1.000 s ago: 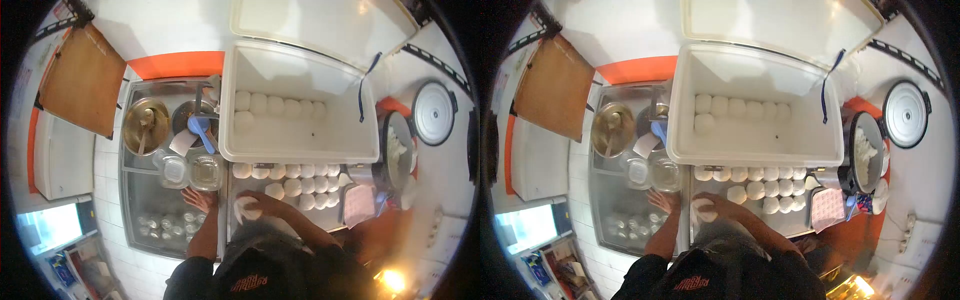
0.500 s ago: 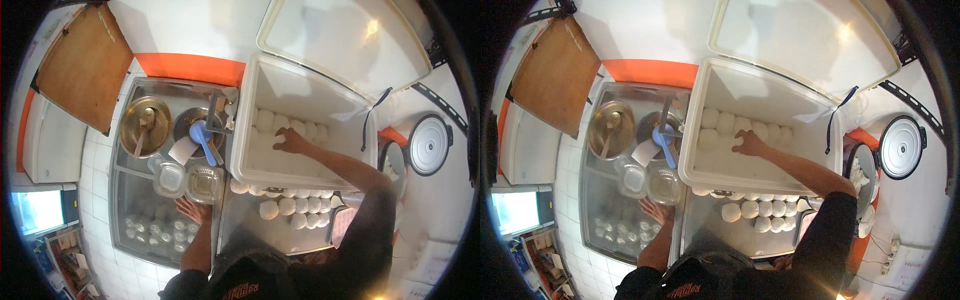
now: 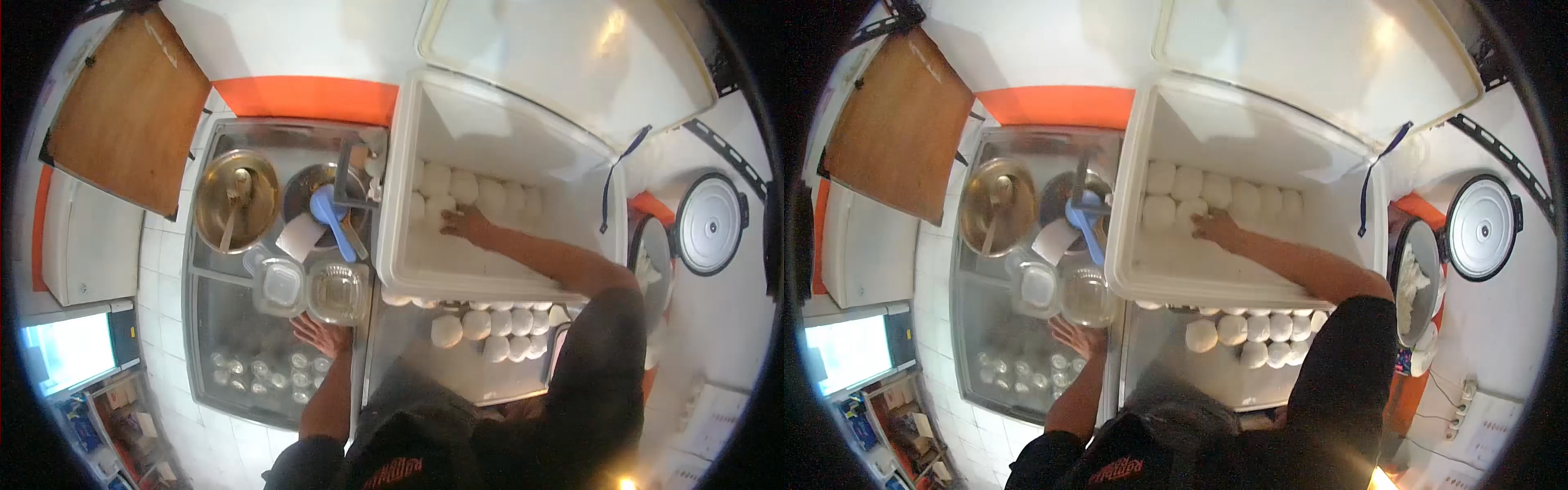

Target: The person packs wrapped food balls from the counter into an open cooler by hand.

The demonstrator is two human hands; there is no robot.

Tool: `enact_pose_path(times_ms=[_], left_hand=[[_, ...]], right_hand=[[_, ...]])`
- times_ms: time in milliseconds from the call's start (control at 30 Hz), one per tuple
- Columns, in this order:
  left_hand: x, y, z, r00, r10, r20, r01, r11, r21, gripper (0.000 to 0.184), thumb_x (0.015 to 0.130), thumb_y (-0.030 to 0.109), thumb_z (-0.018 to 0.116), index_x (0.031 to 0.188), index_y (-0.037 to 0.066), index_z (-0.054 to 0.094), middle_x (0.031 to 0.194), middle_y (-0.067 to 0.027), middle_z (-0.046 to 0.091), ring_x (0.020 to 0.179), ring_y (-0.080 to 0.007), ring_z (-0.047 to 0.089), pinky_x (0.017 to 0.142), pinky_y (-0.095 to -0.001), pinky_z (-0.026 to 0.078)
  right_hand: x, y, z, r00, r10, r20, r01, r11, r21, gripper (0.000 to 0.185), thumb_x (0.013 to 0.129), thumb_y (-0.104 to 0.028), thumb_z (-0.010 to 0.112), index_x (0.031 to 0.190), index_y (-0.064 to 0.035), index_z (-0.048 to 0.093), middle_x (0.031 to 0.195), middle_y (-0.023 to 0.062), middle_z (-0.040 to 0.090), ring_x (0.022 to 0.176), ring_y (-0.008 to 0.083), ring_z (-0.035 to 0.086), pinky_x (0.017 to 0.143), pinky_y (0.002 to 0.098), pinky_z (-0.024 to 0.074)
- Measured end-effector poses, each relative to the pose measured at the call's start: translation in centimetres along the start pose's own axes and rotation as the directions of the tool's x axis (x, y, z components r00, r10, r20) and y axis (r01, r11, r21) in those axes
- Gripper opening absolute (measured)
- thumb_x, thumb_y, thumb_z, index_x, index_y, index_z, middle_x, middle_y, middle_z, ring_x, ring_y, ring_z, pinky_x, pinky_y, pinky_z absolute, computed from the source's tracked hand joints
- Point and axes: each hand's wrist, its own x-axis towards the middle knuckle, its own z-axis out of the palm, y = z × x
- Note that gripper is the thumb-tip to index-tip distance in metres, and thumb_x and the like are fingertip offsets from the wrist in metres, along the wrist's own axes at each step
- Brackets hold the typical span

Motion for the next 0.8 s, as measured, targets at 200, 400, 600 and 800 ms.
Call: enact_pose_path(times_ms=[200,400,600,800], left_hand=[[-0.4,-0.6,1.3,0.992,0.055,-0.116,-0.065,0.995,-0.08,0.092,0.082,0.064,0.046,0.147,0.005,0.016,0.149,-0.0194,0.024,0.144,-0.04,0.004,0.115,-0.0591,0.004],[-0.9,-0.8,1.4,0.999,0.023,-0.045,-0.025,0.999,-0.041,0.095,0.082,0.068,0.047,0.148,0.008,0.013,0.153,-0.0171,0.017,0.144,-0.0395,0.004,0.115,-0.0592,0.005],[-1.2,-1.3,2.1,0.994,0.049,-0.101,-0.053,0.998,-0.033,0.094,0.083,0.071,0.041,0.149,0.009,0.013,0.154,-0.0166,0.018,0.144,-0.0392,0.006,0.115,-0.0588,0.005],[-0.5,-1.1,2.4,0.975,0.082,-0.208,-0.097,0.993,-0.064,0.093,0.085,0.072,0.034,0.149,0.007,0.012,0.154,-0.0174,0.018,0.144,-0.0396,0.005,0.115,-0.0576,0.004]], right_hand=[[-1.8,-3.0,-15.3,0.823,0.379,0.423,-0.538,0.286,0.793,0.048,0.094,-0.035,0.054,0.13,-0.0029,0.051,0.115,0.0086,0.064,0.105,0.0229,0.058,0.088,0.038,0.0439],[-14.0,-16.4,-25.4,0.967,0.174,0.187,-0.185,-0.027,0.982,0.033,0.096,-0.029,0.055,0.102,0.0002,0.068,0.082,0.0101,0.071,0.067,0.0147,0.067,0.062,0.027,0.0555],[-12.2,-25.2,0.1,0.888,0.459,0.017,-0.414,0.783,0.464,0.079,0.068,-0.039,0.08,0.135,-0.0112,0.047,0.136,0.019,0.044,0.124,0.0348,0.047,0.099,0.0457,0.0421],[-11.1,-24.8,6.2,0.909,0.407,0.089,-0.412,0.846,0.339,0.088,0.066,-0.041,0.081,0.138,-0.0092,0.042,0.135,0.0177,0.044,0.125,0.0353,0.044,0.102,0.0473,0.0398]])
